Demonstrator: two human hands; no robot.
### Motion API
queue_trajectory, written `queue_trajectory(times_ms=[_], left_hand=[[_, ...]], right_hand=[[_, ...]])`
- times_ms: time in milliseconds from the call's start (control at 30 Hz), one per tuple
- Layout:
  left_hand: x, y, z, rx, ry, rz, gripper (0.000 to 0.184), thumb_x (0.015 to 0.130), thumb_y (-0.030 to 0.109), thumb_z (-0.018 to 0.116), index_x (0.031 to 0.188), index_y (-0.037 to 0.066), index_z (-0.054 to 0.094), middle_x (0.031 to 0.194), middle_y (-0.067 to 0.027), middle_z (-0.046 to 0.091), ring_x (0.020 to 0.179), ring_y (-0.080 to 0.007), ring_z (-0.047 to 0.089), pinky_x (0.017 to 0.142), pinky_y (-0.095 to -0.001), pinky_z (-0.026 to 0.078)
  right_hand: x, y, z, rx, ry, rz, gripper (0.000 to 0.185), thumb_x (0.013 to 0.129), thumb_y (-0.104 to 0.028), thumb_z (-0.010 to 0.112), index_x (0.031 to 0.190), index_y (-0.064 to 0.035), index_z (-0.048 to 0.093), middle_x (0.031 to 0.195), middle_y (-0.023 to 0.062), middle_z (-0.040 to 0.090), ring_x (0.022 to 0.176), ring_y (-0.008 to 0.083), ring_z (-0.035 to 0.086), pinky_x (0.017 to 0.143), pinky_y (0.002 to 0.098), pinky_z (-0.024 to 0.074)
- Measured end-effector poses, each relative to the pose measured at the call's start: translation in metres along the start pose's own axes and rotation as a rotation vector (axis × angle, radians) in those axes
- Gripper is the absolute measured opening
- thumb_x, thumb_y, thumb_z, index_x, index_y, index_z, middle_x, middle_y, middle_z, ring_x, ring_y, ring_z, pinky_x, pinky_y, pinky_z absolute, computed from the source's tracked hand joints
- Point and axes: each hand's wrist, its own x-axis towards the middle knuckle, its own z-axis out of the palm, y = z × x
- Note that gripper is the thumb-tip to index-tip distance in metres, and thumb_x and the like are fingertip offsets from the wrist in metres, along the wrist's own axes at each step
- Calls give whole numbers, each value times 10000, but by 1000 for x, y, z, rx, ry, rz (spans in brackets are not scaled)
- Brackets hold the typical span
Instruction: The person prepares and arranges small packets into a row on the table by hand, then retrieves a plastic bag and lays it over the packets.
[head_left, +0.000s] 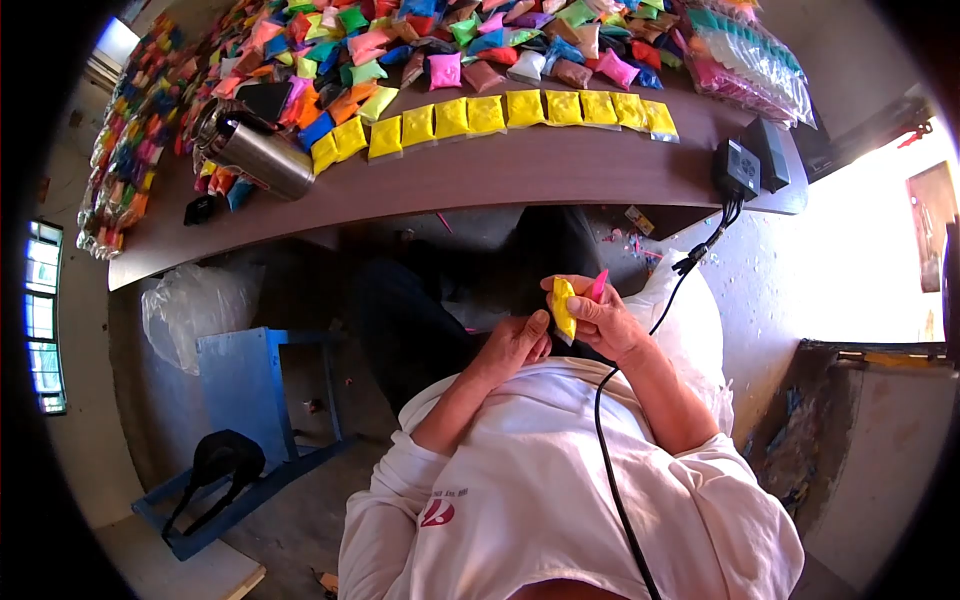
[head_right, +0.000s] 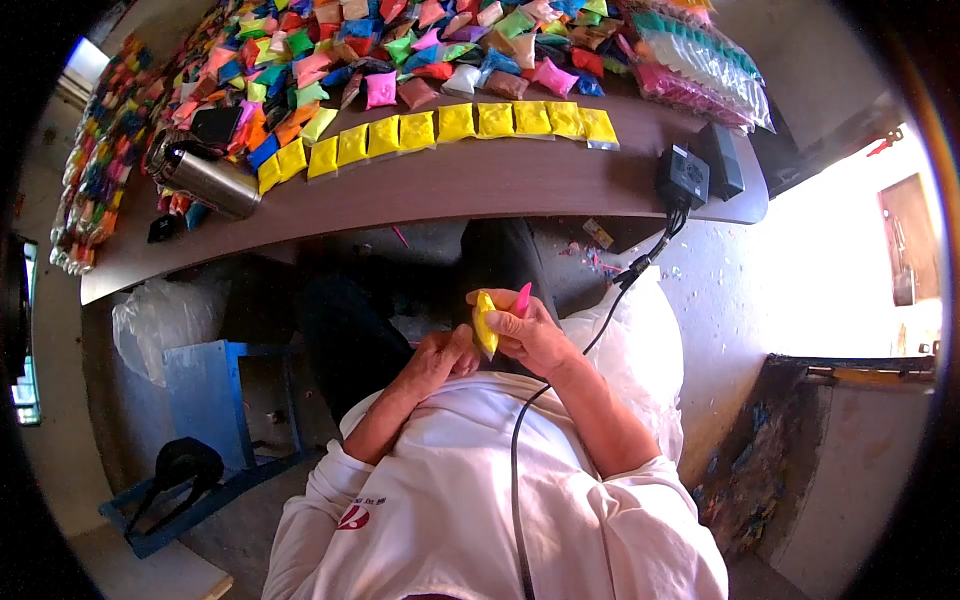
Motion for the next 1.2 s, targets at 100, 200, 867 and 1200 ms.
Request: queue_trajectory(times_ms=[100,200,867,1200], left_hand=[[-1,-2,-5,17,1,-29,538,911,553,418,632,96,475,579,-8,463,562,-98,458,547,-240,389],[-1,-3,-3,26,-9,36,526,909,551,427,655,96,499,594,-7,478,591,-91,475,550,-238,382],[-6,7,4,162,18,3,432,915,479,478,840,65,577,714,-19,571,623,-85,514,602,-219,426],[-4,4,3,156,43,1,413,921,483,463,849,86,551,691,-2,550,599,-61,499,570,-192,412]], right_hand=[[0,-3,8,-122,68,-40,374,813,-245,709,1060,-11,551,811,23,576,530,60,446,472,176,353],[0,-1,6,-311,183,-62,326,784,-249,741,960,-31,573,775,20,578,584,83,506,526,199,406],[-1,8,5,-470,138,-170,302,831,-297,686,942,-28,607,804,17,600,681,91,537,628,226,457],[-1,9,7,-489,272,-101,331,855,-348,648,925,-26,619,770,22,601,630,70,522,573,201,433]])
